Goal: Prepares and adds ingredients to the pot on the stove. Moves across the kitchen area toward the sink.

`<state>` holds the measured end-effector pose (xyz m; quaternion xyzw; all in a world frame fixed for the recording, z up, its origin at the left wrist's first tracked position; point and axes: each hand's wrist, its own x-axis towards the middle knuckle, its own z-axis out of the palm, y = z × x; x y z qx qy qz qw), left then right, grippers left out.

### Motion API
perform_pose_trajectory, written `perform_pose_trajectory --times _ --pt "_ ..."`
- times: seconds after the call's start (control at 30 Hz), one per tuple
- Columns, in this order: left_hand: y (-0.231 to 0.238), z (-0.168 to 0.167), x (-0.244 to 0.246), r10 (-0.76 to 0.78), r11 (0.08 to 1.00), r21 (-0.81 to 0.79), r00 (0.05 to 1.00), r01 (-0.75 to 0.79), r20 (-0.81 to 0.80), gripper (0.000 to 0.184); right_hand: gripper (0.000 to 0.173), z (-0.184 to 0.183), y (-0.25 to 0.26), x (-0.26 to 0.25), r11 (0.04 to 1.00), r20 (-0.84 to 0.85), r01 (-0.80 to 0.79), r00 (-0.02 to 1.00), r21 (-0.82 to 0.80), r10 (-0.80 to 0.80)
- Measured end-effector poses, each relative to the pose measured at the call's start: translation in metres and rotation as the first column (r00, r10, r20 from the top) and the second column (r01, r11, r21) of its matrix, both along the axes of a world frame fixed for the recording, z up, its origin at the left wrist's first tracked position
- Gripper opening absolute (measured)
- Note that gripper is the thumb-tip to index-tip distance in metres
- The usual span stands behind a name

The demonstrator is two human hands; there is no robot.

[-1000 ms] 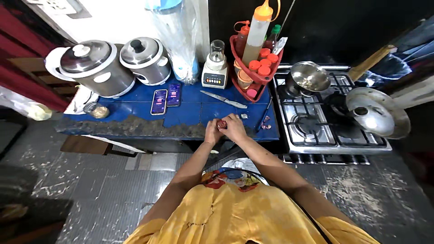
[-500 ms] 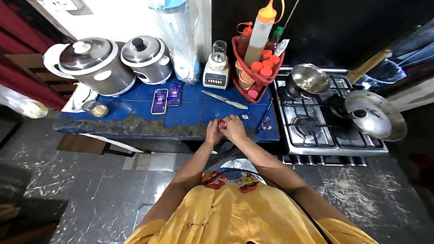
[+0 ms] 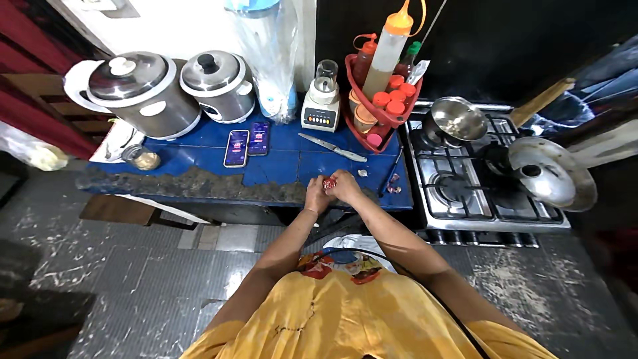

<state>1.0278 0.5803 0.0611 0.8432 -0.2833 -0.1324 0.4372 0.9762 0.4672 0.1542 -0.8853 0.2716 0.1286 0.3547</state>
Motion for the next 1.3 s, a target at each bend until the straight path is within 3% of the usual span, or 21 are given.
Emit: perform_pose_trajectory --times 0.67,0.8,0.97,1.13,1.3 --pt "-0.001 -0.001 -0.001 0.008 1.0 -0.019 1.0 -0.008 0.023 0.041 0.044 -0.004 0.025 -0.014 0.981 0.127 0.0 0.992 -0.196 0.025" --pt "-0.001 -0.001 -0.001 0.012 1.0 -0.011 1.0 -0.012 0.017 0.045 0.045 -0.006 0.023 -0.018 0.986 0.16 -0.005 0.987 -0.167 0.032" --pt "0.0 -0.001 0.001 -0.016 1.0 0.01 0.999 0.016 0.032 0.058 0.061 -0.009 -0.001 -0.015 0.999 0.158 -0.01 0.987 0.045 0.003" --pt "0.001 -0.001 0.0 -0.008 1.0 0.025 1.0 0.008 0.029 0.056 0.05 0.0 0.003 -0.012 0.995 0.088 -0.083 0.992 -0.046 0.087" --pt "0.0 0.0 -0.002 -0.002 1.0 0.031 0.999 0.001 0.048 0.052 0.048 0.001 0.009 -0.012 0.992 0.05 -0.068 0.996 -0.109 0.074"
